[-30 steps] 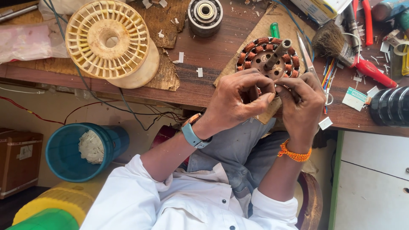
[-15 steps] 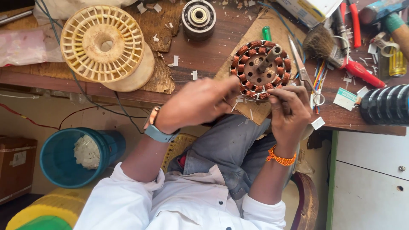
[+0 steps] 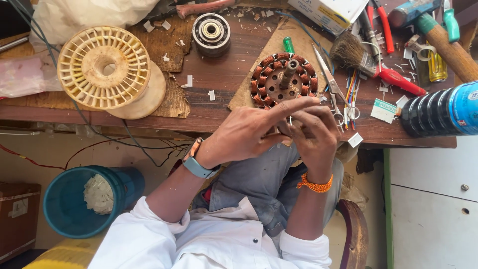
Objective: The person sits at a workbench and connects colored wires to the terminals of a motor stator. They strip wire ends, twist them onto the stator leads, and secure the connections with white tape. The person handles the stator, wires, scissors, and tape throughout the clip.
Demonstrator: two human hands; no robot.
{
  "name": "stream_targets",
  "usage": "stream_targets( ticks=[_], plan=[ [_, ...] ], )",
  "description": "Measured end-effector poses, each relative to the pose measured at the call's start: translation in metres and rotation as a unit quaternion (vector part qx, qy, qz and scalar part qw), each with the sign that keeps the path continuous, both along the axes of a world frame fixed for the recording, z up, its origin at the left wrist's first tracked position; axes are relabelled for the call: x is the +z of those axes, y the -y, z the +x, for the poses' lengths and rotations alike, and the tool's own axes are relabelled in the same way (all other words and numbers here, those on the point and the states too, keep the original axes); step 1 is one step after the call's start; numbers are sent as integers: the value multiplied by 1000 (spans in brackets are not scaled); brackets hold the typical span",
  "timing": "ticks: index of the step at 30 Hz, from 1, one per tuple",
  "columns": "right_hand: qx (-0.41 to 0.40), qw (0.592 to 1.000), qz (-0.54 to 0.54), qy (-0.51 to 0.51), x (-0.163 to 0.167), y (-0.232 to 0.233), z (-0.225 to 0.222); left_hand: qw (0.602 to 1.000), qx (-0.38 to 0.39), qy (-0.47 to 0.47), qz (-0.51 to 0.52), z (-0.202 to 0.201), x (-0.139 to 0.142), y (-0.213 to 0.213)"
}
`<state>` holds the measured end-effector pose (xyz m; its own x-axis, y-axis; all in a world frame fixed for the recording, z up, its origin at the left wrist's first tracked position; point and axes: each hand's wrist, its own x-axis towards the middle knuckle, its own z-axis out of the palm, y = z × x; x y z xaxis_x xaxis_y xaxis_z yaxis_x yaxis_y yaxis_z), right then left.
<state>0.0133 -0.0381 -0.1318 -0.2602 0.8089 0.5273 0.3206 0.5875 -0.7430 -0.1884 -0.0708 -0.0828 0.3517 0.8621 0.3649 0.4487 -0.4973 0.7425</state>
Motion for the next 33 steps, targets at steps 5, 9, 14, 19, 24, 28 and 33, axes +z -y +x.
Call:
stream_targets(
  ticks=[5, 9, 14, 19, 24, 28, 33],
  plan=[
    [-9, 998, -2, -67, -13, -6, -6, 998, 0, 50, 40, -1, -9, -3],
    [-42, 995, -33, -83, -24, -16, -14, 981, 69, 155, 94, -24, -17, -7],
    [-45, 996, -15, -78, -30, -19, -23, 957, 211, 191, 48, -36, -17, -7],
    [-62, 997, 21, -45, -31, -21, -32, 970, 162, 154, 95, -28, -23, -9],
    [-78, 992, 94, -15, -35, -25, -48, 978, 155, 24, 136, -17, -43, -18],
    [-69, 989, 132, -6, -40, -28, -65, 976, 181, 30, 119, -28, -65, -24],
    [-68, 988, 135, -9, -50, -42, -85, 973, 216, -13, 85, -48, -88, -39]
  ],
)
